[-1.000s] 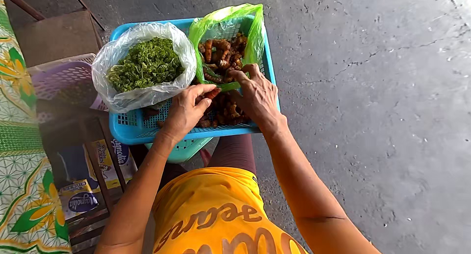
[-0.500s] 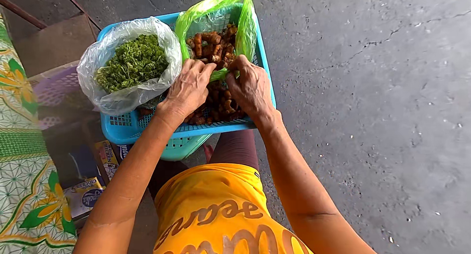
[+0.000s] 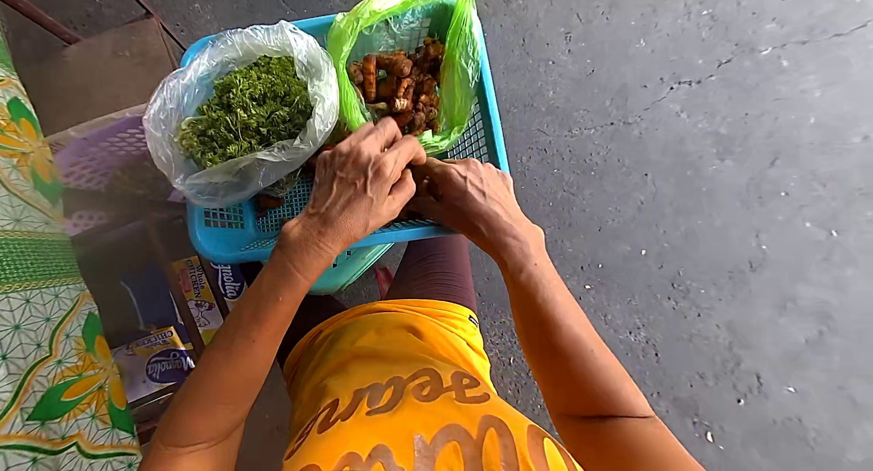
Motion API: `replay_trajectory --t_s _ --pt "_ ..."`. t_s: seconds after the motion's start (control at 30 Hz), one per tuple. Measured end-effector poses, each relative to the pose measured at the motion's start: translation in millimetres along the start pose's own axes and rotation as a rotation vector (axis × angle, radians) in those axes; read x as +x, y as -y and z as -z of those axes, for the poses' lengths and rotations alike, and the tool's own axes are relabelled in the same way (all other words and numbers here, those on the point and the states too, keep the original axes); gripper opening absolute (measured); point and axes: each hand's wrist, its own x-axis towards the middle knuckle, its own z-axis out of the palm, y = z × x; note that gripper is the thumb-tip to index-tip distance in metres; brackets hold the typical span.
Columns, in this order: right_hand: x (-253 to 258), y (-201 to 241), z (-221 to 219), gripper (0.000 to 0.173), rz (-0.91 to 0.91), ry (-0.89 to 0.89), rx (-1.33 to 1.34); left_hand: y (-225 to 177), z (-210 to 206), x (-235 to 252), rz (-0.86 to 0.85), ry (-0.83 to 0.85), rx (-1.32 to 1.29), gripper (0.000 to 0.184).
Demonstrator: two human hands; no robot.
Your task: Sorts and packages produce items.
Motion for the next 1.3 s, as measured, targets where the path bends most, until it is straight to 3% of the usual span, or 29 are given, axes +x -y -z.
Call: replay_trajectory --t_s 0.1,0.23,0.33,0.43,0.57,0.67,0.8,0.87,1.0,1.17,1.3 --pt "13.6 -13.7 -1.8 0.014 0.084 0.076 0.144 4.3 -15.6 -11.7 0.012 0.280 -0.052 0.019" --pt "9.6 -21.1 2.0 0.026 0.156 -0.171 0.413 20.5 -17.7 -16.2 0.049 0.541 0.015 0.022" --pt "2.9 -23.2 5.5 0.025 0.165 -0.197 0.362 28.2 2.0 -24.8 0.049 0.604 0.140 0.014" --pt "1.1 -16.5 2.4 0.013 0.150 -0.056 0.138 44.5 23.1 -43.1 0.145 0.643 0.145 0.023" --pt "13.3 9.2 6.1 0.041 -0.066 0.221 -0.156 56.2 42.5 -70.0 0.361 0.653 0.147 0.033" --pt "21.6 11.4 5.9 0.040 -0.026 0.267 -0.151 53.2 45.6 -77.4 0.333 0.523 0.152 0.022" --pt "22.8 -16.6 -3.6 0.030 0.156 0.078 0.294 38.6 29.5 -59.6 0.193 0.351 -0.023 0.020" --pt "12.2 -18.7 0.3 0.024 0.199 -0.050 0.421 30.2 18.6 -45.0 0.183 0.392 -0.067 0.021" --pt "-16.0 -25.0 4.2 0.020 0.275 -0.360 0.392 20.3 -5.3 -18.2 0.123 0.494 -0.050 0.021" --pt "-8.4 -37.1 -6.2 0.024 0.214 -0.493 0.715 10.7 -23.5 6.1 0.042 0.698 -0.033 0.037" --pt "-3.5 -44.1 -9.2 0.022 0.201 -0.564 0.890 3.4 -28.6 14.0 -0.060 0.748 0.220 0.030"
